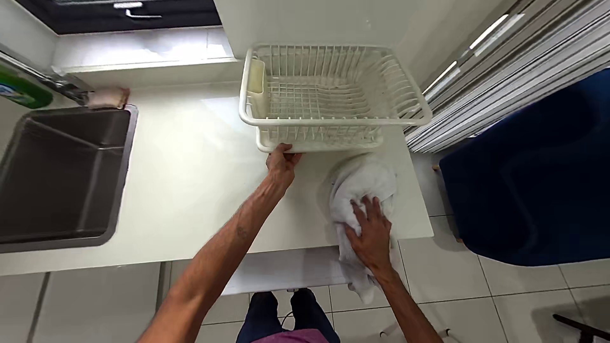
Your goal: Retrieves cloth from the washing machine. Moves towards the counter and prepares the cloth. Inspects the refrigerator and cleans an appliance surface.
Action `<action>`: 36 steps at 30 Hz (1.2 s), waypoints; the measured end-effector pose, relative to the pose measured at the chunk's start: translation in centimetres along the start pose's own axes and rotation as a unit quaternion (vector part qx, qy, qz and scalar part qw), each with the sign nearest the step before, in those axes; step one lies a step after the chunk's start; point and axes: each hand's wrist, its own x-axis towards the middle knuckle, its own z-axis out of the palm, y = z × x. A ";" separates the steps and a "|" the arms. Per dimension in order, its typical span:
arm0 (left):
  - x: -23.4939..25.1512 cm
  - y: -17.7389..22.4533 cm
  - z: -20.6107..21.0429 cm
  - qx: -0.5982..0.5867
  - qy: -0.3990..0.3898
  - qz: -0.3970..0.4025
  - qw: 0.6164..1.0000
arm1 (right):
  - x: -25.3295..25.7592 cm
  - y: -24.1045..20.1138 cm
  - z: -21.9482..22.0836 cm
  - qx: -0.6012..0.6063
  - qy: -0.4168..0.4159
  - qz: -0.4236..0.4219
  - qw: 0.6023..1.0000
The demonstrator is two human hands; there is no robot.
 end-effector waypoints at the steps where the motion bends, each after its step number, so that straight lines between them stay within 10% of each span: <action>1: -0.2 0.8 -0.7 -0.002 -0.004 0.000 1.000 | 0.0 -1.7 0.6 0.008 -0.003 -0.024 1.000; 6: -4.0 7.1 -5.7 0.010 -0.058 0.047 0.997 | 2.6 -13.9 5.2 0.055 -0.069 -0.152 0.984; 13: -11.9 22.4 -12.4 0.046 -0.058 0.213 0.974 | 18.8 -26.6 10.7 0.137 -0.134 -0.260 0.947; 18: -14.3 24.5 -18.5 0.028 -0.083 0.246 0.965 | 31.1 -20.4 11.5 0.124 -0.043 -0.173 0.976; 23: -16.0 19.0 -18.2 -0.074 -0.004 0.241 0.968 | 37.1 0.3 4.1 0.012 0.024 0.034 0.999; 27: -16.7 16.2 -17.0 -0.051 0.019 0.217 0.975 | 31.6 9.2 -0.7 0.021 0.033 0.110 0.993; 36: -10.8 6.7 -9.5 -0.035 -0.001 0.096 0.995 | -4.7 5.8 -1.4 0.041 0.084 -0.001 0.996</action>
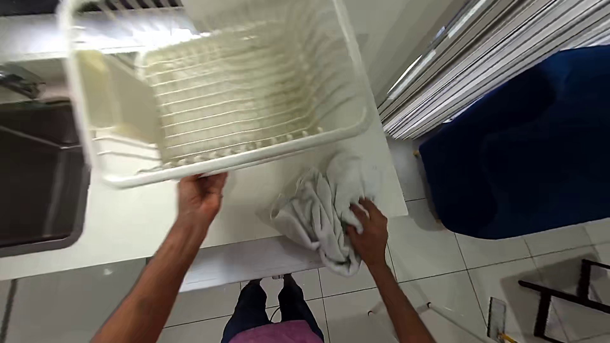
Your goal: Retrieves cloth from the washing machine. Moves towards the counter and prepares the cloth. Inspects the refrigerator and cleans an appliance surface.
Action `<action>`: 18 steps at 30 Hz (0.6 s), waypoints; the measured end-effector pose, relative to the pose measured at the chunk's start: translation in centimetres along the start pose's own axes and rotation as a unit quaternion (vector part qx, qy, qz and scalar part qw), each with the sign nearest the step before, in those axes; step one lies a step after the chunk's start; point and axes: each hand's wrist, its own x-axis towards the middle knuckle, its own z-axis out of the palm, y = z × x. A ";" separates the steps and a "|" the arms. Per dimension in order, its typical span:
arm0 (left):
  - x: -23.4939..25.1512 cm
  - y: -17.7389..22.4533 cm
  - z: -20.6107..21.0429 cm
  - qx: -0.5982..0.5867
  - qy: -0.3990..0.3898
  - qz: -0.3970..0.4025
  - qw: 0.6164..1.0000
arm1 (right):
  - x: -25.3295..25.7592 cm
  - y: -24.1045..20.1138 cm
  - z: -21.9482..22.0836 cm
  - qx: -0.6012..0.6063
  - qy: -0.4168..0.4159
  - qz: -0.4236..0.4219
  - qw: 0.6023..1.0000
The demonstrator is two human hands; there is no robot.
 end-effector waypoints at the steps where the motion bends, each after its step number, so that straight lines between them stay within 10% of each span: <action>1: 0.8 -1.6 0.8 0.004 -0.007 -0.018 1.000 | -1.7 -0.7 -0.1 -0.002 0.025 -0.002 1.000; 7: 6.7 -9.8 4.6 0.046 0.011 -0.099 0.994 | -11.0 -4.4 -2.2 0.266 -0.081 0.094 0.956; 10: 8.7 -11.8 6.3 0.035 0.019 -0.073 0.997 | -11.7 -4.6 -5.5 0.368 0.022 0.129 0.921; 14: 8.1 -11.9 7.9 0.139 0.002 -0.077 0.987 | -4.9 -5.4 -10.0 0.282 0.204 0.145 0.926; 18: 6.8 -8.7 6.8 0.309 -0.098 -0.171 0.930 | 4.0 -1.0 -8.1 0.056 0.066 0.122 0.989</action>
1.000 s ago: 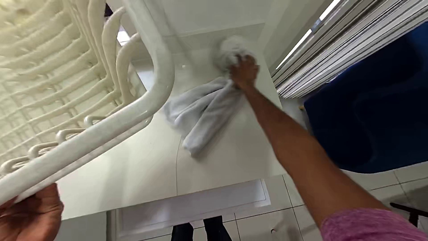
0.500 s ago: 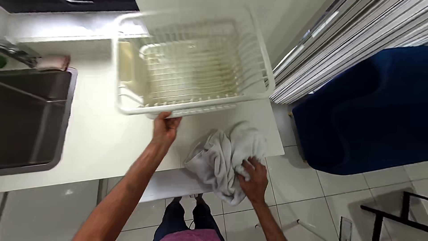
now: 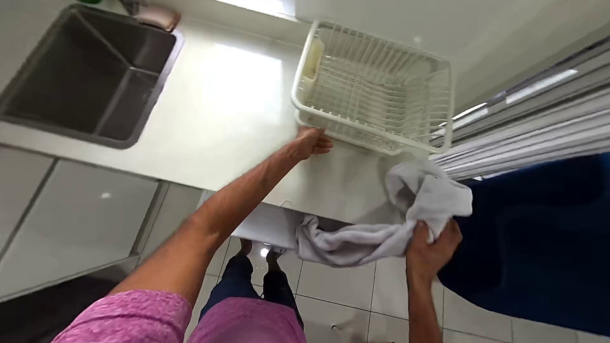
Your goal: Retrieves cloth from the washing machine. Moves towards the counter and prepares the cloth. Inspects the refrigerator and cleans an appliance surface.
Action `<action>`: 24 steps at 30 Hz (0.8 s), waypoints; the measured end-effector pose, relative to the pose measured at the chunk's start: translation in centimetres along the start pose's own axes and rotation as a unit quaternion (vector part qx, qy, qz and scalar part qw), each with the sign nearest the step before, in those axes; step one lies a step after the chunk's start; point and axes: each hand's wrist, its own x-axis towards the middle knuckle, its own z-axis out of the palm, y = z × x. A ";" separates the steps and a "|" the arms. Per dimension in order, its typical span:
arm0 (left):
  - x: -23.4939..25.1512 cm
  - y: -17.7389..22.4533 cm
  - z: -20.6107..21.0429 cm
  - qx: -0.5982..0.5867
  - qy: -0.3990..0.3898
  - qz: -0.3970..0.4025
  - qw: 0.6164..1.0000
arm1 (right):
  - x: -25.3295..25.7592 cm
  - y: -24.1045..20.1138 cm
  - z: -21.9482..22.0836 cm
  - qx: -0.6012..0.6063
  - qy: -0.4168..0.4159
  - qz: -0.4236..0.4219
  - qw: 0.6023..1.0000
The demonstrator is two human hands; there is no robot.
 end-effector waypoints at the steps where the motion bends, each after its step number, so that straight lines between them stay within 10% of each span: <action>1: -1.4 0.2 -0.9 0.038 -0.017 0.013 0.999 | 1.7 0.7 1.7 -0.074 -0.044 0.013 0.996; 5: -12.3 -4.7 -8.0 0.141 -0.028 0.179 0.973 | 1.4 -3.9 8.5 -0.187 -0.125 0.016 0.974; 8: -20.2 -14.6 -15.5 0.191 0.086 0.271 0.940 | -3.6 -11.1 13.3 -0.134 -0.165 -0.141 0.967; 13: -28.3 -36.1 -27.7 0.026 0.404 0.030 0.914 | -10.2 -24.0 23.8 -0.012 -0.282 -0.344 0.896; 18: -37.0 -49.5 -33.8 -0.154 0.497 -0.179 0.835 | -15.6 -35.6 30.8 0.106 -0.394 -0.519 0.751; 21: -41.6 -53.4 -34.8 -0.195 0.499 -0.185 0.824 | -21.5 -39.4 32.0 0.107 -0.473 -0.552 0.679; 24: -45.4 -55.0 -35.5 -0.289 0.469 -0.105 0.828 | -33.3 -37.6 30.2 0.093 -0.721 -0.464 0.507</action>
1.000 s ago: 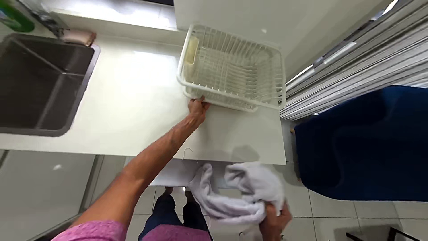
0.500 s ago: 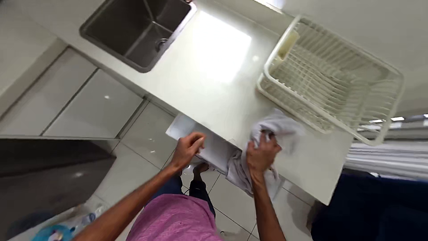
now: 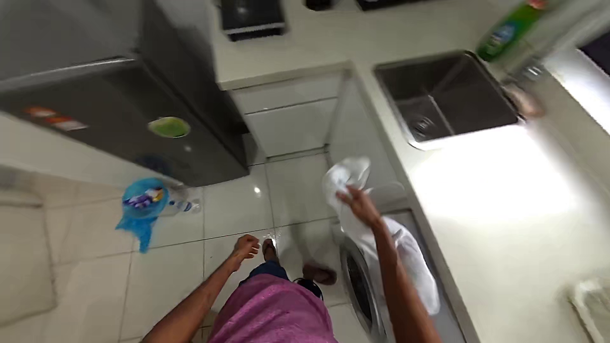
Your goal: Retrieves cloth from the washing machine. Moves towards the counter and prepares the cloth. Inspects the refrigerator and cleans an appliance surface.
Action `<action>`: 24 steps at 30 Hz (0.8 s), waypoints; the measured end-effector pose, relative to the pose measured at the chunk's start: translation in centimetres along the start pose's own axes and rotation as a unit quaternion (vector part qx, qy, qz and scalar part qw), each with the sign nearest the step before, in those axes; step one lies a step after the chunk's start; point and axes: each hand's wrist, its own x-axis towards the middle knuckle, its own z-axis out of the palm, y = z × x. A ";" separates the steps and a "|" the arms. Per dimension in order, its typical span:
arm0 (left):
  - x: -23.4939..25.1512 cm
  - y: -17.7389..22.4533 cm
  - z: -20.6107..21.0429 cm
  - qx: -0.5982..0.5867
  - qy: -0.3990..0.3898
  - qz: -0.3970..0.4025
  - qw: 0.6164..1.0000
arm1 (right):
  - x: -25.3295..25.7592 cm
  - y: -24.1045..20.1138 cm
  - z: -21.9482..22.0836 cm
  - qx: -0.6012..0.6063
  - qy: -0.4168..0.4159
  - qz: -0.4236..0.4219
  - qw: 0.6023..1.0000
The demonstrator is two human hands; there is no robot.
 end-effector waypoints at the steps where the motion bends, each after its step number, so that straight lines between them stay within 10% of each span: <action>1: -0.1 0.0 -1.2 -0.033 -0.034 0.014 0.999 | 0.1 -2.2 4.6 0.068 -0.073 0.003 0.995; 6: -3.7 1.4 -9.0 -0.008 -0.082 0.187 0.979 | 0.3 -12.3 20.4 0.250 -0.244 0.005 0.937; 11: -4.0 6.0 -13.7 -0.402 0.062 0.251 0.878 | 8.2 -16.0 22.9 0.073 -0.230 -0.112 0.964; 15: -2.8 6.4 -19.4 -0.154 0.162 0.302 0.927 | 14.8 -16.8 25.9 0.032 -0.316 -0.045 0.947; 18: -3.2 6.4 -24.6 0.124 0.065 0.204 0.969 | 19.7 -20.5 30.4 -0.094 -0.306 -0.059 0.945; 24: -6.5 4.3 -32.1 0.175 -0.007 0.119 0.977 | 28.6 -35.2 40.6 -0.089 -0.309 -0.216 0.922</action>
